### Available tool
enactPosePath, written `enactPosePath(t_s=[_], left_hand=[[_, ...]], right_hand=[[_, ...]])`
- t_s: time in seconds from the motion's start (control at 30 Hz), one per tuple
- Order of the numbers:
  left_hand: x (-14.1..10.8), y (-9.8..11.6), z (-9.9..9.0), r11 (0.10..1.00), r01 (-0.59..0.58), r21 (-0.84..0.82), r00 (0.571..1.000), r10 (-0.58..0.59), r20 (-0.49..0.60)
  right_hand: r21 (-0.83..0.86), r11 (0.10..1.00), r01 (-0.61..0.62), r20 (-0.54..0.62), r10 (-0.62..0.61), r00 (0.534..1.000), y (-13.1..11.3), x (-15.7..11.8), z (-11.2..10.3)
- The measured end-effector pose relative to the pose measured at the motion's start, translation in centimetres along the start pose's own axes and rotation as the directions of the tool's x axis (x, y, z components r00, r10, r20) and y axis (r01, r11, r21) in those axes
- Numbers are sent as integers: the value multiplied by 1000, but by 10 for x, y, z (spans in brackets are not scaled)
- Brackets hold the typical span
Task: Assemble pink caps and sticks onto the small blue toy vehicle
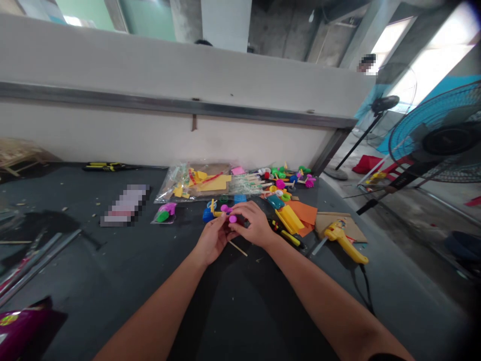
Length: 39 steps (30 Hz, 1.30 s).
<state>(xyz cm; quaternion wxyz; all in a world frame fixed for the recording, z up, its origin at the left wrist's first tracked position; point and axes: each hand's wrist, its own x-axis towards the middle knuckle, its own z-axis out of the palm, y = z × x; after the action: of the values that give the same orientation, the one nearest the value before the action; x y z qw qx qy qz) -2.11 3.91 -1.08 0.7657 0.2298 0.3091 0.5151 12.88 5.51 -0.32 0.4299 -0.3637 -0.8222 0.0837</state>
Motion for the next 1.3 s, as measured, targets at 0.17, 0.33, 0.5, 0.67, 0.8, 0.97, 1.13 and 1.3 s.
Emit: enactPosePath(t_s=[0.17, 0.33, 0.5, 0.67, 0.8, 0.97, 1.13, 1.3], left_hand=[[1, -1, -1, 998, -26, 55, 1000, 24, 20], [1, -2, 0, 998, -29, 58, 1000, 29, 1], [0, 0, 1, 999, -11, 32, 1000, 11, 4], [-1, 2, 1, 1000, 3, 28, 1000, -3, 2], [0, 1, 1, 1000, 1, 7, 1000, -1, 8], [2, -2, -2, 1000, -24, 13, 1000, 24, 12], [1, -2, -2, 999, -24, 24, 999, 24, 24], [1, -2, -1, 1000, -15, 23, 999, 14, 41]], right_hand=[[-7, 1000, 2, -10, -2, 1000, 0, 0, 0], [-8, 1000, 5, 4, -5, 1000, -3, -1, -2], [4, 1000, 3, 4, -3, 1000, -2, -1, -1], [10, 1000, -7, -15, 7, 1000, 0, -1, 0], [8, 1000, 8, -7, -7, 1000, -1, -1, -1], [-28, 999, 32, -20, -33, 999, -1, -1, 0], [-51, 998, 28, -42, -30, 999, 0, -1, 1], [-46, 999, 26, -44, -28, 999, -1, -1, 1]])
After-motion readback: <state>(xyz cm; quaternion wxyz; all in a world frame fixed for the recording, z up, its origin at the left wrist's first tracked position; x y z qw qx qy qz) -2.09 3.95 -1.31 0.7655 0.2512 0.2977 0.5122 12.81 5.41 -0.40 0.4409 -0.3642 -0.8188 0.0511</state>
